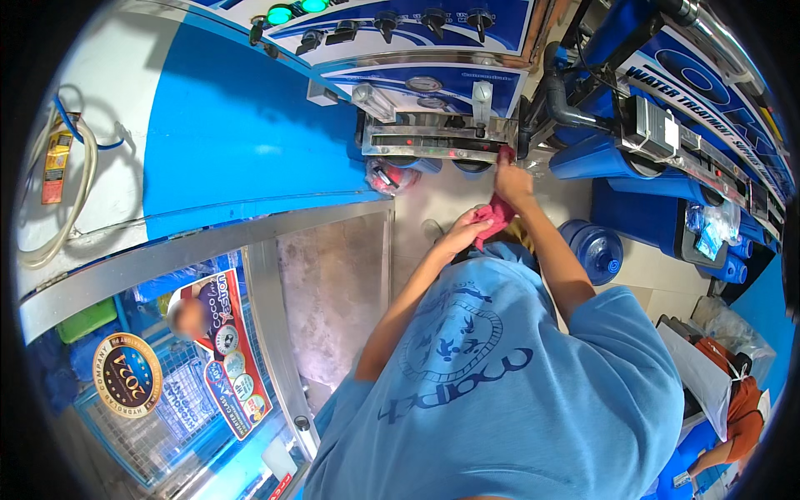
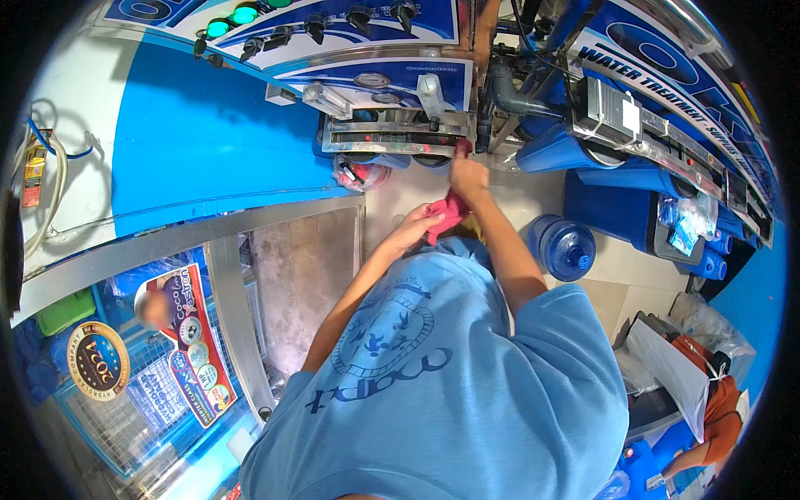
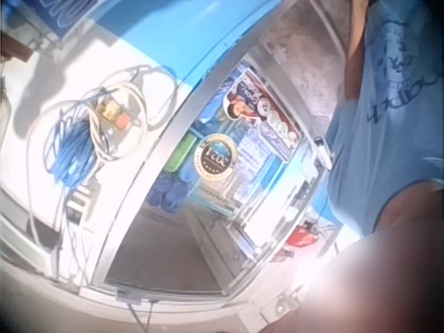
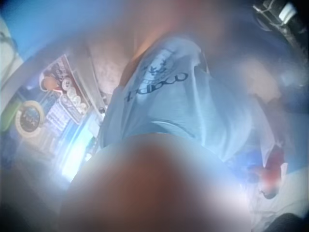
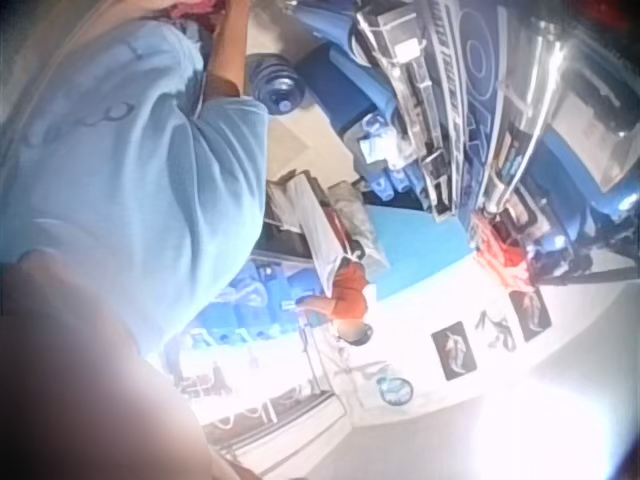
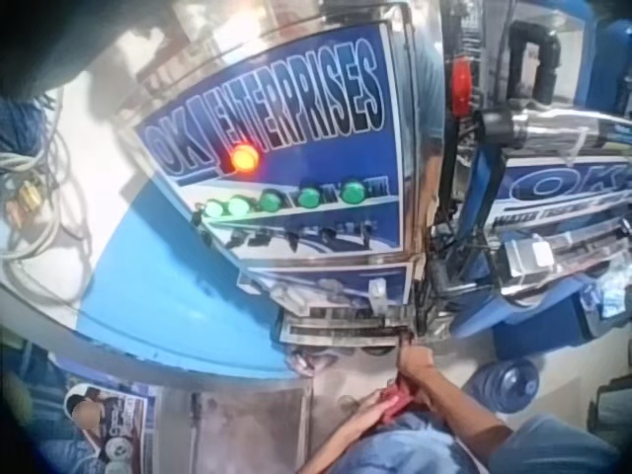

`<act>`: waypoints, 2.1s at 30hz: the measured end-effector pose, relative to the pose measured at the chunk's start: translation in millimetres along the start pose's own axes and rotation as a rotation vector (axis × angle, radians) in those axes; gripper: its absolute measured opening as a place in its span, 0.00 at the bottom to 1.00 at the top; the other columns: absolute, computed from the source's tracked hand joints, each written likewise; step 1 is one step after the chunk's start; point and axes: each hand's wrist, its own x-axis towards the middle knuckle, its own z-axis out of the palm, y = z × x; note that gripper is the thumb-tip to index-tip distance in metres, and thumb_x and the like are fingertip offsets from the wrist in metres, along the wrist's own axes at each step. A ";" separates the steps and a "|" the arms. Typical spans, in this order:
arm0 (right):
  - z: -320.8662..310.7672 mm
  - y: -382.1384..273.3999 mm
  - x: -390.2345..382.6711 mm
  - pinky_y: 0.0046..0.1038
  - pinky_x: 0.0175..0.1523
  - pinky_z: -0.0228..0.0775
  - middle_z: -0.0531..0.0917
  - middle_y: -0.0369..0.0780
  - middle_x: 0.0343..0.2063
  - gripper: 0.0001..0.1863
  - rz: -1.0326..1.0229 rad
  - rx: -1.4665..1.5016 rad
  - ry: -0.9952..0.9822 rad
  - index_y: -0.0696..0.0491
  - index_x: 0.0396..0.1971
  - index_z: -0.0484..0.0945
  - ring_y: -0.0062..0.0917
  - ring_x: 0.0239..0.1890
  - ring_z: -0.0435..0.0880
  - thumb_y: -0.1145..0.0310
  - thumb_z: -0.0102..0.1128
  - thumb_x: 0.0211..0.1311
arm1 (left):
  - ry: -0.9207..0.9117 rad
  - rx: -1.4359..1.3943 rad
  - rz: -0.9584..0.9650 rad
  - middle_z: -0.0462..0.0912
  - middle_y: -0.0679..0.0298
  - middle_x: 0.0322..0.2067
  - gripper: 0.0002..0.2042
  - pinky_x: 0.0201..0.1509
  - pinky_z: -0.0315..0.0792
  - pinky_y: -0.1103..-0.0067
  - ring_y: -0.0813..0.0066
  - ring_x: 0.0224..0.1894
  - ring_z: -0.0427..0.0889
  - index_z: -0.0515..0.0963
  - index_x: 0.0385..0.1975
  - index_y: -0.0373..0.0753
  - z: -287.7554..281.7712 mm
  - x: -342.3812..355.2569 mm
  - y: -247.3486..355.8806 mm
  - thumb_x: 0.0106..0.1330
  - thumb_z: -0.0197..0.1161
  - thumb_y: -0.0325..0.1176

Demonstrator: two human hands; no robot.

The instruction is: The person wipes a water treatment machine, a glass display case, and a window using a pink cloth. They move two small water bottles on a counter while continuing to wipe the window.

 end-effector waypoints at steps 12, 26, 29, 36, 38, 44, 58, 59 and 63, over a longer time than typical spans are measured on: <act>13.9 -36.6 -8.6 0.51 0.48 0.73 0.84 0.55 0.35 0.26 -0.255 0.212 0.014 0.39 0.61 0.71 0.52 0.39 0.83 0.64 0.51 0.60 | 0.123 0.084 -0.092 0.81 0.63 0.46 0.19 0.54 0.72 0.80 0.77 0.47 0.80 0.72 0.54 0.33 -25.6 -29.4 19.6 0.68 0.62 0.35; 41.6 -58.7 19.2 0.49 0.51 0.74 0.82 0.56 0.41 0.38 -0.089 0.356 0.083 0.35 0.69 0.55 0.51 0.44 0.82 0.64 0.54 0.57 | 0.042 0.095 -0.024 0.79 0.63 0.50 0.20 0.57 0.68 0.79 0.76 0.51 0.77 0.69 0.57 0.36 -49.7 -36.6 23.1 0.68 0.60 0.37; 32.0 -57.0 13.0 0.48 0.52 0.74 0.83 0.55 0.42 0.36 -0.032 0.185 -0.004 0.33 0.69 0.57 0.49 0.45 0.83 0.62 0.53 0.57 | 0.011 0.135 -0.009 0.79 0.62 0.50 0.21 0.57 0.68 0.79 0.76 0.51 0.76 0.68 0.57 0.35 -53.3 -39.0 23.3 0.68 0.60 0.38; 5.8 -16.5 -28.2 0.49 0.52 0.74 0.83 0.54 0.44 0.30 0.210 0.139 0.040 0.28 0.67 0.60 0.51 0.47 0.82 0.56 0.49 0.63 | -0.160 0.254 -0.019 0.78 0.63 0.50 0.24 0.57 0.68 0.77 0.76 0.52 0.75 0.66 0.60 0.34 -51.2 -30.8 20.8 0.68 0.60 0.38; 9.9 -18.3 -29.0 0.49 0.53 0.73 0.82 0.55 0.44 0.31 0.184 0.158 0.076 0.30 0.68 0.59 0.50 0.47 0.82 0.56 0.50 0.63 | -0.175 0.281 -0.004 0.77 0.62 0.51 0.24 0.58 0.68 0.77 0.75 0.52 0.75 0.65 0.60 0.34 -53.1 -31.8 19.9 0.68 0.60 0.38; 20.1 -42.7 3.9 0.47 0.57 0.71 0.80 0.58 0.48 0.33 0.346 0.350 0.331 0.42 0.67 0.60 0.52 0.53 0.79 0.57 0.54 0.60 | 0.027 0.236 0.081 0.78 0.62 0.48 0.21 0.50 0.73 0.77 0.76 0.47 0.78 0.67 0.60 0.38 -72.8 -39.5 30.0 0.69 0.60 0.36; 13.5 -26.3 51.7 0.41 0.43 0.81 0.81 0.55 0.44 0.26 -0.082 -0.054 0.206 0.47 0.60 0.67 0.45 0.38 0.86 0.59 0.51 0.61 | 0.053 0.139 0.004 0.80 0.69 0.46 0.19 0.43 0.70 0.80 0.80 0.43 0.78 0.69 0.58 0.42 -63.6 -29.5 23.2 0.69 0.61 0.33; 11.9 -22.4 50.2 0.40 0.41 0.82 0.81 0.55 0.43 0.26 -0.116 -0.149 0.238 0.46 0.60 0.67 0.44 0.36 0.86 0.60 0.51 0.62 | 0.052 0.144 0.001 0.80 0.69 0.47 0.19 0.44 0.70 0.79 0.80 0.44 0.78 0.69 0.58 0.42 -59.3 -27.4 22.5 0.69 0.61 0.33; 0.2 -8.7 51.0 0.35 0.38 0.81 0.77 0.47 0.42 0.22 -0.324 -0.414 0.287 0.46 0.56 0.73 0.38 0.35 0.85 0.61 0.55 0.61 | 0.009 0.144 0.036 0.80 0.68 0.48 0.20 0.44 0.70 0.79 0.79 0.46 0.77 0.68 0.60 0.43 -33.6 -19.3 17.4 0.69 0.60 0.33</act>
